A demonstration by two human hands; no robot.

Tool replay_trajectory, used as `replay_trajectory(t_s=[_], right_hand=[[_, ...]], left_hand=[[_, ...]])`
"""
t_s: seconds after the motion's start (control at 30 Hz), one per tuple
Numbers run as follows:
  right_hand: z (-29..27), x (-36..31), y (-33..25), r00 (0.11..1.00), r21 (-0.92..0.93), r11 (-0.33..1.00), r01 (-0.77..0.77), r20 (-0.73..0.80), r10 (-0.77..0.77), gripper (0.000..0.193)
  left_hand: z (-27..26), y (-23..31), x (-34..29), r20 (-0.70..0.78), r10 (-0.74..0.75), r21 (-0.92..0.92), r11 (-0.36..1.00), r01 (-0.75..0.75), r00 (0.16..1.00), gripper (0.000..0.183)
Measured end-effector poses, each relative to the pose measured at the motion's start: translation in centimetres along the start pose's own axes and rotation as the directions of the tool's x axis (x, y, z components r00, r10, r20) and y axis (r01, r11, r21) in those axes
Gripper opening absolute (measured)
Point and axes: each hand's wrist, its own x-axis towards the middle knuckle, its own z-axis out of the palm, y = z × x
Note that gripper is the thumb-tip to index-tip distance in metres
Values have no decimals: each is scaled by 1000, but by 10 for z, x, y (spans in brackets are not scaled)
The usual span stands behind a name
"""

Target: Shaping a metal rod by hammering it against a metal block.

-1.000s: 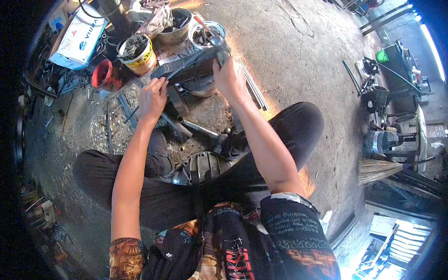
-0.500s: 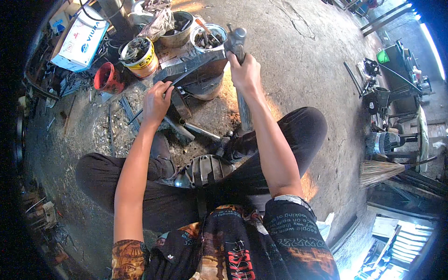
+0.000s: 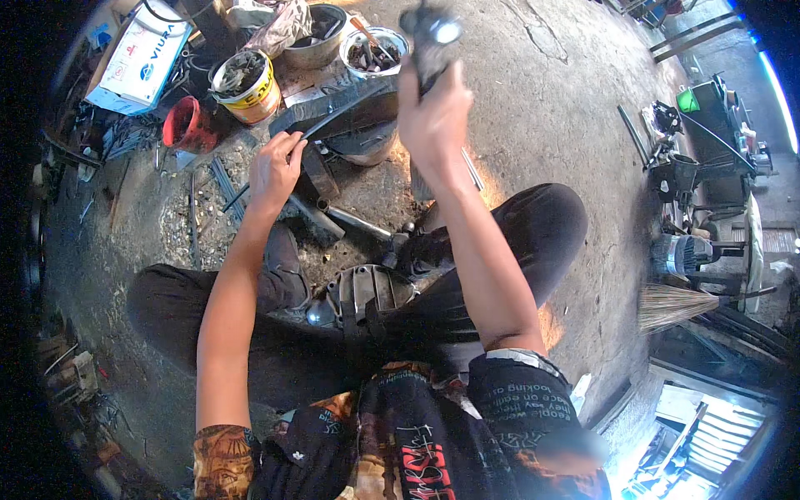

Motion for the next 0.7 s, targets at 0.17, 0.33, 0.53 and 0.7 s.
replay_trajectory(t_s=[0.17,0.33,0.53,0.7], right_hand=[[26,-8,46,927,-482,836,-261,118,357,48],[9,-4,54,797,-341,806,-484,209,567,53],[6,0,25,840,-434,806,-404,172,514,53],[17,-10,22,892,-400,859,-318,180,414,53]], left_hand=[[-5,6,3,40,-30,-9,1000,30,999,15],[-5,10,4,45,-59,12,998,59,997,15],[-4,6,5,36,-66,30,997,65,997,14],[-6,8,6,8,-26,28,999,26,1000,13]])
